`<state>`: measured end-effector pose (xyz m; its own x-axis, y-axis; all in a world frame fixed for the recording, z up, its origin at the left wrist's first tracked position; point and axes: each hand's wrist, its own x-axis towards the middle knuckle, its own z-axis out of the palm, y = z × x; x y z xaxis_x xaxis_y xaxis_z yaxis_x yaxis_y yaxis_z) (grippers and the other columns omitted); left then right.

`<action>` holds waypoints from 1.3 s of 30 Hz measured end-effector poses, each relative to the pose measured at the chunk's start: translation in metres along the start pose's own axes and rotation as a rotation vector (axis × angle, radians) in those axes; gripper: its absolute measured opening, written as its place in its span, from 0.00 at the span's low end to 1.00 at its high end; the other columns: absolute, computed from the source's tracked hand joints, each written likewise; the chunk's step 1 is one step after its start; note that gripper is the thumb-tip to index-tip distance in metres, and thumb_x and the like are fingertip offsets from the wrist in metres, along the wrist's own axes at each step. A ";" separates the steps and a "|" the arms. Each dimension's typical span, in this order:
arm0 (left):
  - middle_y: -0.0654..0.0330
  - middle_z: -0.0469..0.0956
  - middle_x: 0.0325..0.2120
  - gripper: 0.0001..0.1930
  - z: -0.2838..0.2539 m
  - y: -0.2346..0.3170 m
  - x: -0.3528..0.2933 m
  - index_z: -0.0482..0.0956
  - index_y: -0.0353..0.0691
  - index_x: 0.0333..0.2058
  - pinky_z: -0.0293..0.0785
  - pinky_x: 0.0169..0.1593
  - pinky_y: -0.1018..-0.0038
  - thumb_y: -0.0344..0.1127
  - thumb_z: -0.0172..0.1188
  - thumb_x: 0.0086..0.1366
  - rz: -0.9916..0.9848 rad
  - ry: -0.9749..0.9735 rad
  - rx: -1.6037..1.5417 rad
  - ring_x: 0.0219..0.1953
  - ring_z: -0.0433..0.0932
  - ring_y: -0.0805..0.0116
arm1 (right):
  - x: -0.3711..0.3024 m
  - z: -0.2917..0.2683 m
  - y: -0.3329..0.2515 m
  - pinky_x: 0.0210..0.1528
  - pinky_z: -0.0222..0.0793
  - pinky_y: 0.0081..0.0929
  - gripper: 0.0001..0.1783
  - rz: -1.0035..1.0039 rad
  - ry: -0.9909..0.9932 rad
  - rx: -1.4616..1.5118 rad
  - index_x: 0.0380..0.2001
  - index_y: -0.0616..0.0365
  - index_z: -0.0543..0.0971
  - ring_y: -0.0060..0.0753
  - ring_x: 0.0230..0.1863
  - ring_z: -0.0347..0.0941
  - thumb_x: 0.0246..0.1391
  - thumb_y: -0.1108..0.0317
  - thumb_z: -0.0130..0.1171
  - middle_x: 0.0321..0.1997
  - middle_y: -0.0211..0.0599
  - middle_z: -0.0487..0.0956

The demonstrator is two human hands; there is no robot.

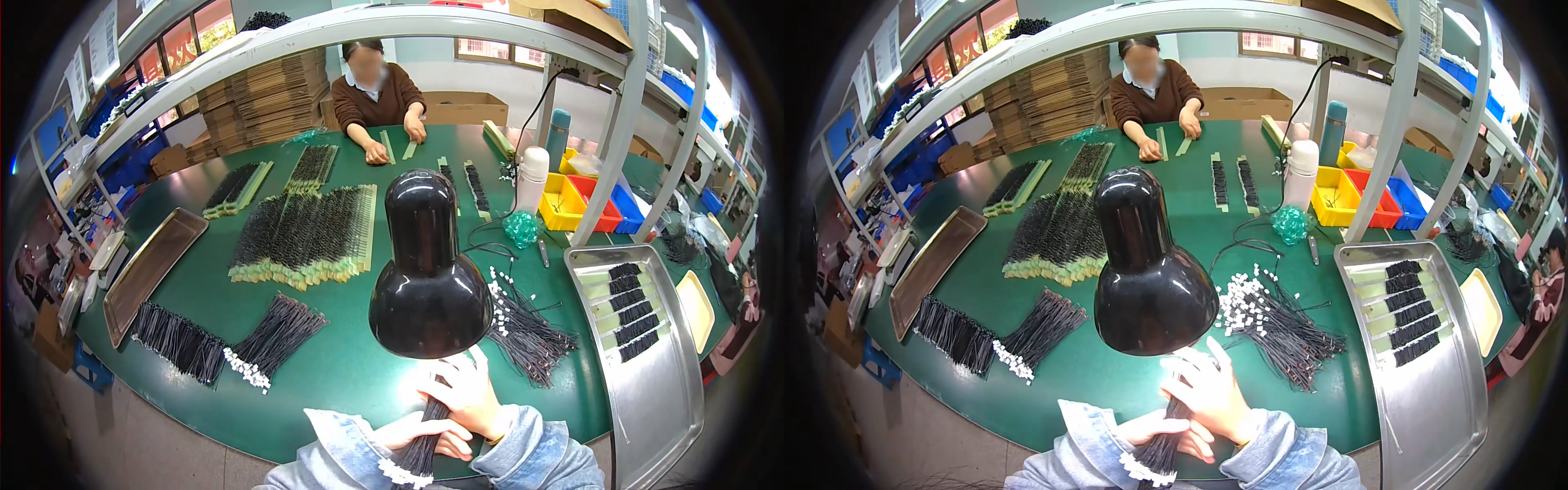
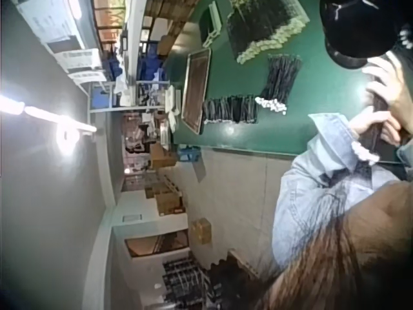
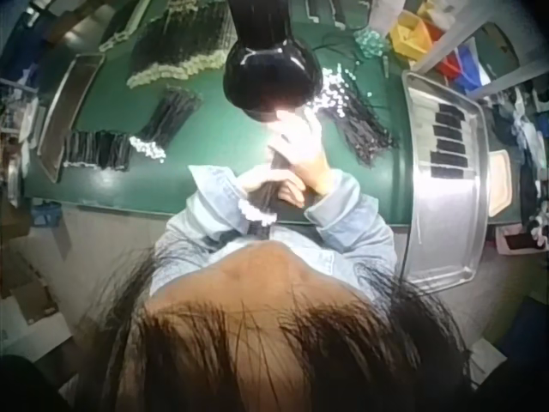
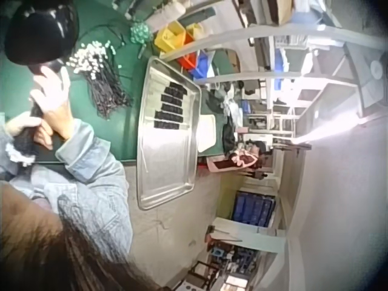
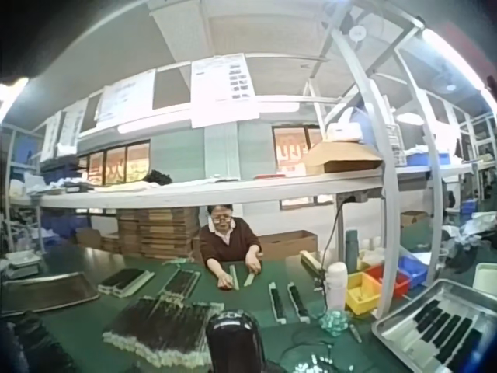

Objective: Bundling and organizing small electronic components and placing them into a metal tray at a workbench.

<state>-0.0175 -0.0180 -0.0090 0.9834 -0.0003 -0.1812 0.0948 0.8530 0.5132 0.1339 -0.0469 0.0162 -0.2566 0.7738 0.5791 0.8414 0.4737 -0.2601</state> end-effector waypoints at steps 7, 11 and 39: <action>0.61 0.65 0.11 0.08 -0.008 0.005 0.009 0.66 0.37 0.30 0.68 0.29 0.71 0.35 0.44 0.61 0.221 0.373 -0.075 0.14 0.68 0.67 | 0.008 0.016 0.014 0.50 0.56 0.30 0.35 0.582 0.328 0.627 0.48 0.62 0.63 0.41 0.51 0.56 0.32 0.66 0.58 0.50 0.46 0.60; 0.62 0.62 0.10 0.07 -0.010 0.013 0.013 0.64 0.39 0.27 0.67 0.27 0.71 0.36 0.44 0.61 0.327 0.377 -0.024 0.14 0.66 0.68 | 0.009 0.017 0.017 0.40 0.62 0.18 0.25 0.918 0.249 1.460 0.48 0.60 0.63 0.23 0.38 0.65 0.44 0.73 0.51 0.40 0.34 0.68; 0.49 0.72 0.25 0.14 -0.016 0.003 0.011 0.65 0.30 0.38 0.73 0.25 0.68 0.36 0.45 0.60 0.445 0.521 -0.104 0.21 0.74 0.61 | -0.005 0.025 0.013 0.49 0.57 0.21 0.15 0.918 0.131 1.422 0.43 0.66 0.68 0.22 0.45 0.63 0.52 0.70 0.45 0.42 0.35 0.71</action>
<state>-0.0090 -0.0065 -0.0231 0.7203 0.5899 -0.3648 -0.3413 0.7594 0.5540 0.1345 -0.0347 -0.0093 0.1358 0.9847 -0.1094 -0.3992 -0.0467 -0.9157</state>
